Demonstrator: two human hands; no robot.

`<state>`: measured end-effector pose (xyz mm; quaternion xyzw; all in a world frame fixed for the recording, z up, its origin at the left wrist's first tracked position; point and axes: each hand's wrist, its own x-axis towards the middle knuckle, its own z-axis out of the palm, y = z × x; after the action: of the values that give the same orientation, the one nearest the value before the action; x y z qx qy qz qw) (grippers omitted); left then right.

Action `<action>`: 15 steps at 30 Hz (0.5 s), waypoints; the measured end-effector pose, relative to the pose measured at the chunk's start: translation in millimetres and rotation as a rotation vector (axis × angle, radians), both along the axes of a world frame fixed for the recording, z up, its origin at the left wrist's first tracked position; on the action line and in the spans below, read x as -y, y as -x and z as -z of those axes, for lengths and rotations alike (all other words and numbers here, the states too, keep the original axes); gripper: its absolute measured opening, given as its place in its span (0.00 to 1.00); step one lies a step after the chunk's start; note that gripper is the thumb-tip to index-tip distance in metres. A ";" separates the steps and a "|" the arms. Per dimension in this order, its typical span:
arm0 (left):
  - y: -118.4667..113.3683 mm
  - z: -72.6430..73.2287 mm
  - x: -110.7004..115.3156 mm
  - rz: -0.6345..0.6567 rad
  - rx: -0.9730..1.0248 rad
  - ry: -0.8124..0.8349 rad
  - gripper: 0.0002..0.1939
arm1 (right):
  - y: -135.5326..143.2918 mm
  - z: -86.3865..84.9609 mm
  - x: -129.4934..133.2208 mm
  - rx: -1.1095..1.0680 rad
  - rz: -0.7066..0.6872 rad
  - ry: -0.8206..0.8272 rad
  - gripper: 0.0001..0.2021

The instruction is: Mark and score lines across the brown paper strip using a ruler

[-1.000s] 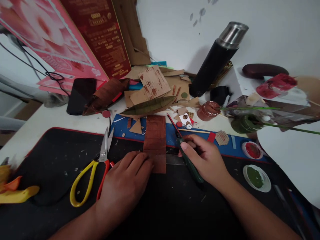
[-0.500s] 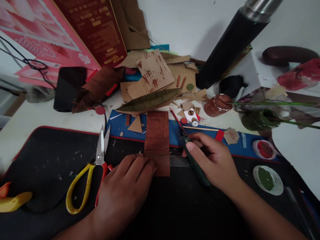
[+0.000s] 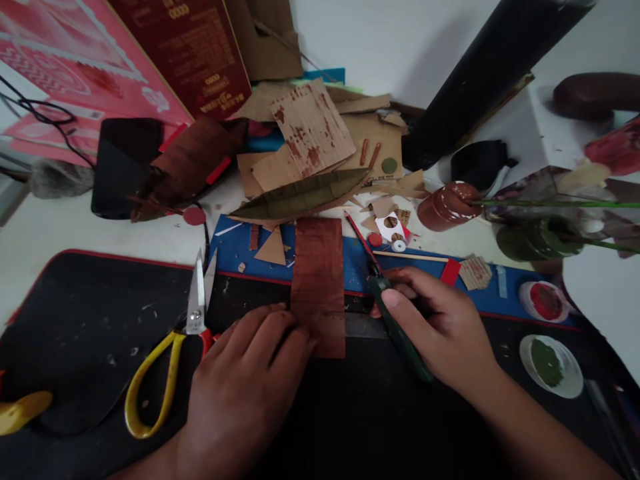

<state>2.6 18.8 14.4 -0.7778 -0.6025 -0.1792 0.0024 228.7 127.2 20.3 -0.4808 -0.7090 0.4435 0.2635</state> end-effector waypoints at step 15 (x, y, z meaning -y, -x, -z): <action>0.9 0.6 0.9 0.028 0.033 -0.005 0.07 | 1.6 -1.5 -1.6 0.022 -0.011 -0.009 0.08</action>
<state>1.7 17.9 13.7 -0.7830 -0.5910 -0.1937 -0.0081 227.1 128.8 21.8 -0.4804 -0.7165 0.4366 0.2551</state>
